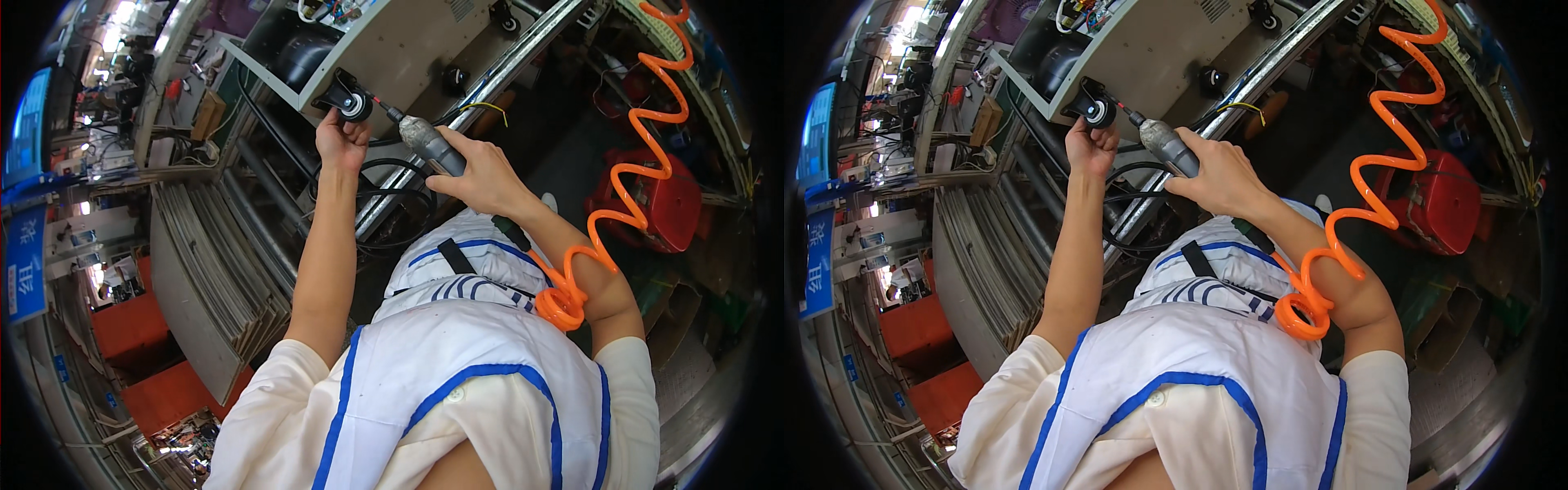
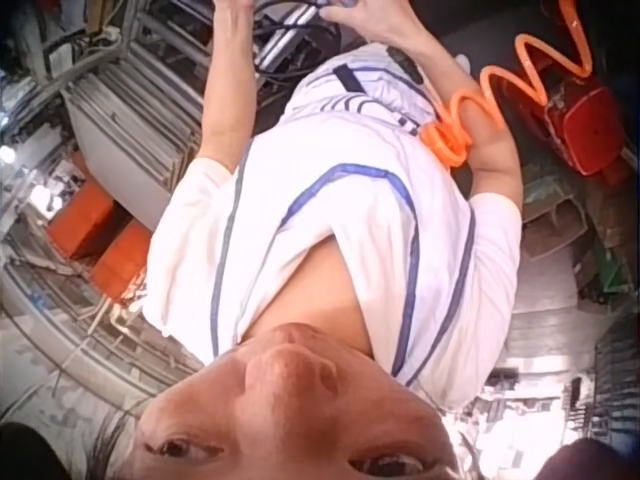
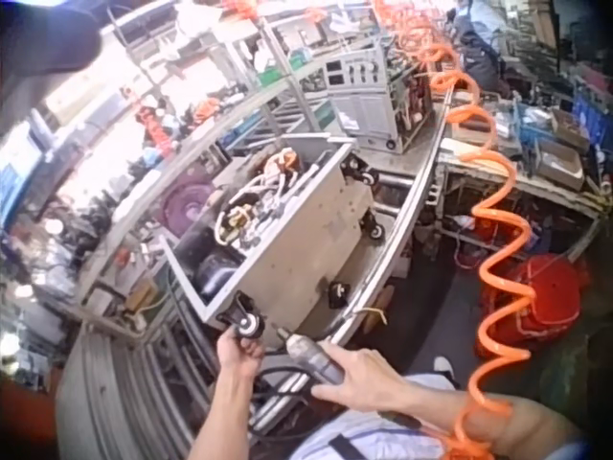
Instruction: Assembling components and attaching wheels to an industrial power supply unit using a power screwdriver.
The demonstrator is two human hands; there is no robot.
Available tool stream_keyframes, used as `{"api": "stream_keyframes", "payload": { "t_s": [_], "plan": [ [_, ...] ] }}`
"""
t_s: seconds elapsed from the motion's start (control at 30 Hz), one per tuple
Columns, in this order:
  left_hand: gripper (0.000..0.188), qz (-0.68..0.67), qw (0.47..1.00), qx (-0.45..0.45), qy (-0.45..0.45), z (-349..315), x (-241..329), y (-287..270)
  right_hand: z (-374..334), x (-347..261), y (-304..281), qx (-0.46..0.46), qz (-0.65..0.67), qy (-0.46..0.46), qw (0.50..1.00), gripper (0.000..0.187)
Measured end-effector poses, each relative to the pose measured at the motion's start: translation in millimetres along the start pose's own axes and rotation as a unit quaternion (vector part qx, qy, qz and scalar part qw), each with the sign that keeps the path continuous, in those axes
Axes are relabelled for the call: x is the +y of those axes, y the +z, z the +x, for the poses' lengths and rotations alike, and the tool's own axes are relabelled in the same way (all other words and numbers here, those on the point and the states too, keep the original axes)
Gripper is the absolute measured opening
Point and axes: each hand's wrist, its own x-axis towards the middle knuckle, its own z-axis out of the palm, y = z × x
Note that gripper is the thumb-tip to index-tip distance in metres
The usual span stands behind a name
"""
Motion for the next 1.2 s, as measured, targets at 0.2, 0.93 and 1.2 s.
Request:
{"api": "stream_keyframes", "payload": {
  "t_s": [0.2, 0.93, 1.2],
  "plan": [
    [0.027, -0.005, 1.000, -0.025, -0.014, 1.4, 0.1, -3.5, 3.2, 5.0, -1.6, -0.020, 0.013, 0.017, 1.000, 0.081],
    [0.027, 0.048, 0.993, 0.104, 0.037, -50.8, -8.8, -27.2, -40.1, -25.7, -9.6, -0.146, 0.019, 0.041, 0.988, 0.082],
    [0.029, 0.046, 0.999, 0.023, 0.015, -47.9, -0.4, -22.7, -34.8, -38.4, -12.9, -0.166, -0.010, 0.040, 0.985, 0.083]
  ]
}}
